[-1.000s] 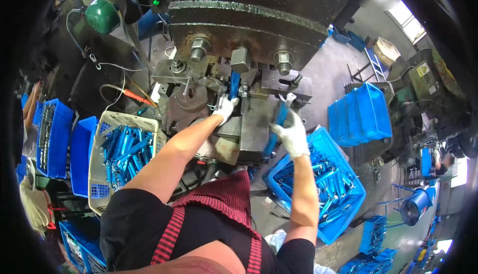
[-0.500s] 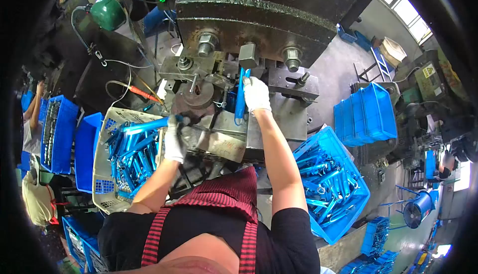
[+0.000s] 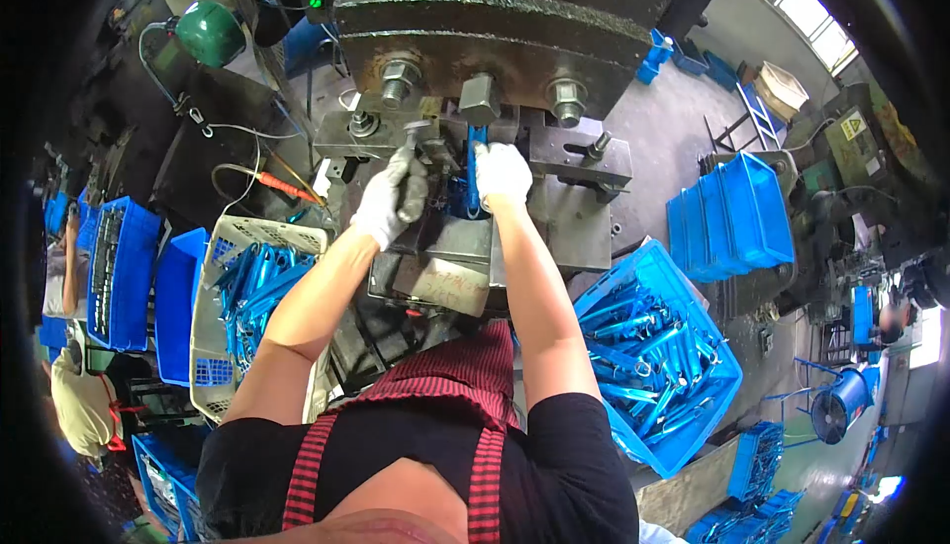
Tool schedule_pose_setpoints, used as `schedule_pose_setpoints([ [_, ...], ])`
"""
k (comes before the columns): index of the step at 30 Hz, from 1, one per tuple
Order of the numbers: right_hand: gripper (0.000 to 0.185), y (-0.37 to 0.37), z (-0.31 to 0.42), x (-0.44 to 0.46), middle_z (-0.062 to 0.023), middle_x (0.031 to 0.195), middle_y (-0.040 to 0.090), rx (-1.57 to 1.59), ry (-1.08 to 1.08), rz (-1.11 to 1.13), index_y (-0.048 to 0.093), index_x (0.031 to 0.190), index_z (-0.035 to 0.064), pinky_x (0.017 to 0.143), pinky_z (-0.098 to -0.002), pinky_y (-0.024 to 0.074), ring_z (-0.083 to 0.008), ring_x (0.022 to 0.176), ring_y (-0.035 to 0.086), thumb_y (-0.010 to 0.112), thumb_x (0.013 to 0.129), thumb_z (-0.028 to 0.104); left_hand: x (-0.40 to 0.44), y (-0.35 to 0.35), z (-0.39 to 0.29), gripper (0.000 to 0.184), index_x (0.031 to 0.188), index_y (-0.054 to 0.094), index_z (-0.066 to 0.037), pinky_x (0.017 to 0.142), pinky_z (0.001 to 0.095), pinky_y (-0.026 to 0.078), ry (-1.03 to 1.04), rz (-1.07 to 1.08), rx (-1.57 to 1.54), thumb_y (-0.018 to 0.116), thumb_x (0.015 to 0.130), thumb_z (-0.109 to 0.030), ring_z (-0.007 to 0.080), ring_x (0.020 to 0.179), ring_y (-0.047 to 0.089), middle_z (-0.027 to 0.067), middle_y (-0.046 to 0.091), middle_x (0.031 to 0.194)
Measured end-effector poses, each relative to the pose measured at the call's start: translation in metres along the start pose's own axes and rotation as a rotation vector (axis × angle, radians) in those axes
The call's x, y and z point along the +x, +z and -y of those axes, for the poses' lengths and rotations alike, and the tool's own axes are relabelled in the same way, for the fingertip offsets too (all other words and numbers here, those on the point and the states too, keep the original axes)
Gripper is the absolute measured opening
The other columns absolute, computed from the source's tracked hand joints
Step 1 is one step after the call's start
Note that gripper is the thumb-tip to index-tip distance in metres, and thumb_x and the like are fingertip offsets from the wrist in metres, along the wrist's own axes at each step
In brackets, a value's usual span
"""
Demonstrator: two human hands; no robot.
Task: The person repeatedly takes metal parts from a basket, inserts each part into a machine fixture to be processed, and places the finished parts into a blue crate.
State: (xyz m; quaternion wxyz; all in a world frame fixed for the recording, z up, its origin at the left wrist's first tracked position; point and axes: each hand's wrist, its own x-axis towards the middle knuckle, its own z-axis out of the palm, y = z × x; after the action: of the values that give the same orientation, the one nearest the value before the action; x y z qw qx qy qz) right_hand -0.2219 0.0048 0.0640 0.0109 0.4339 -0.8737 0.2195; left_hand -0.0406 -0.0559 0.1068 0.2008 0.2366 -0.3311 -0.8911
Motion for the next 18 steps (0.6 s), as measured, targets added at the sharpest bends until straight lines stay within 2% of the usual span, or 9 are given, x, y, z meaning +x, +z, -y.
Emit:
schedule_pose_setpoints([
  [2, 0.033, -0.001, 0.0, -0.001, -0.0171, 0.086, 0.06, -0.014, -0.007, -0.029, 0.06, 0.083, 0.0049, 0.074, -0.0426, 0.044, -0.0332, 0.084, 0.057, 0.041, 0.086, 0.031, 0.013, 0.024, 0.017, 0.023, 0.075, 0.048, -0.017, 0.029, 0.0193, 0.025, -0.076, 0.006, -0.04, 0.045, 0.089, -0.036, 0.0063, 0.036, 0.035, -0.0049, 0.044, 0.054],
  [5, 0.025, 0.025, -0.026, 0.006, -0.0155, 0.086, 0.061, 0.036, -0.061, -0.123, 0.062, 0.083, 0.0072, 0.073, -0.0412, 0.0455, -0.0307, 0.084, 0.058, 0.048, 0.08, 0.028, 0.022, 0.056, 0.043, 0.024, 0.073, 0.049, -0.017, 0.028, 0.0192, 0.026, -0.049, -0.079, 0.019, 0.049, 0.088, -0.037, 0.0059, 0.036, 0.038, -0.0056, 0.046, 0.055],
  [7, 0.026, 0.015, -0.022, 0.007, -0.0156, 0.086, 0.06, 0.054, -0.019, -0.062, 0.062, 0.084, 0.0074, 0.073, -0.0411, 0.0456, -0.0306, 0.084, 0.058, 0.048, 0.08, 0.03, 0.02, 0.067, 0.048, 0.026, 0.074, 0.049, -0.016, 0.029, 0.0174, 0.026, -0.027, -0.145, -0.038, 0.047, 0.088, -0.037, 0.0056, 0.036, 0.037, -0.0057, 0.046, 0.056],
  [10, 0.032, 0.0, -0.007, -0.004, -0.0157, 0.089, 0.06, 0.134, -0.002, -0.057, 0.062, 0.086, 0.0076, 0.075, -0.0403, 0.0451, -0.0305, 0.087, 0.057, 0.05, 0.08, 0.036, 0.017, 0.045, 0.04, 0.026, 0.076, 0.047, -0.015, 0.031, 0.0157, 0.026, -0.087, 0.039, -0.194, 0.046, 0.088, -0.038, 0.0053, 0.037, 0.035, -0.0053, 0.044, 0.056],
  [12, 0.034, -0.002, 0.001, -0.007, -0.0154, 0.092, 0.061, 0.139, 0.04, -0.072, 0.062, 0.088, 0.0077, 0.077, -0.0402, 0.0445, -0.0304, 0.089, 0.057, 0.049, 0.08, 0.038, 0.016, 0.027, 0.03, 0.029, 0.074, 0.046, -0.015, 0.032, 0.0153, 0.025, -0.067, 0.074, -0.306, 0.047, 0.087, -0.041, 0.0042, 0.038, 0.033, -0.0056, 0.04, 0.055],
  [14, 0.036, 0.0, 0.001, -0.006, -0.0141, 0.093, 0.061, 0.142, 0.056, -0.051, 0.062, 0.09, 0.0074, 0.077, -0.0404, 0.0442, -0.0306, 0.09, 0.057, 0.048, 0.081, 0.039, 0.006, 0.023, 0.015, 0.029, 0.072, 0.046, -0.016, 0.032, 0.0156, 0.025, 0.011, -0.091, -0.29, 0.046, 0.087, -0.04, 0.004, 0.038, 0.033, -0.006, 0.039, 0.053],
  [16, 0.036, -0.009, 0.004, -0.007, -0.0136, 0.092, 0.061, 0.125, 0.044, 0.009, 0.062, 0.089, 0.0072, 0.077, -0.0404, 0.044, -0.0309, 0.09, 0.057, 0.048, 0.082, 0.04, 0.004, 0.004, 0.005, 0.028, 0.071, 0.047, -0.016, 0.032, 0.0159, 0.024, -0.011, -0.072, -0.384, 0.045, 0.088, -0.038, 0.004, 0.038, 0.033, -0.0061, 0.039, 0.053],
  [18, 0.036, -0.004, 0.001, -0.005, -0.014, 0.09, 0.061, 0.148, 0.022, -0.018, 0.062, 0.087, 0.0065, 0.076, -0.041, 0.0437, -0.0321, 0.089, 0.057, 0.048, 0.082, 0.039, 0.003, -0.008, 0.004, 0.028, 0.074, 0.048, -0.015, 0.032, 0.0181, 0.025, 0.029, -0.08, -0.308, 0.042, 0.089, -0.037, 0.0059, 0.037, 0.033, -0.0048, 0.04, 0.053],
])
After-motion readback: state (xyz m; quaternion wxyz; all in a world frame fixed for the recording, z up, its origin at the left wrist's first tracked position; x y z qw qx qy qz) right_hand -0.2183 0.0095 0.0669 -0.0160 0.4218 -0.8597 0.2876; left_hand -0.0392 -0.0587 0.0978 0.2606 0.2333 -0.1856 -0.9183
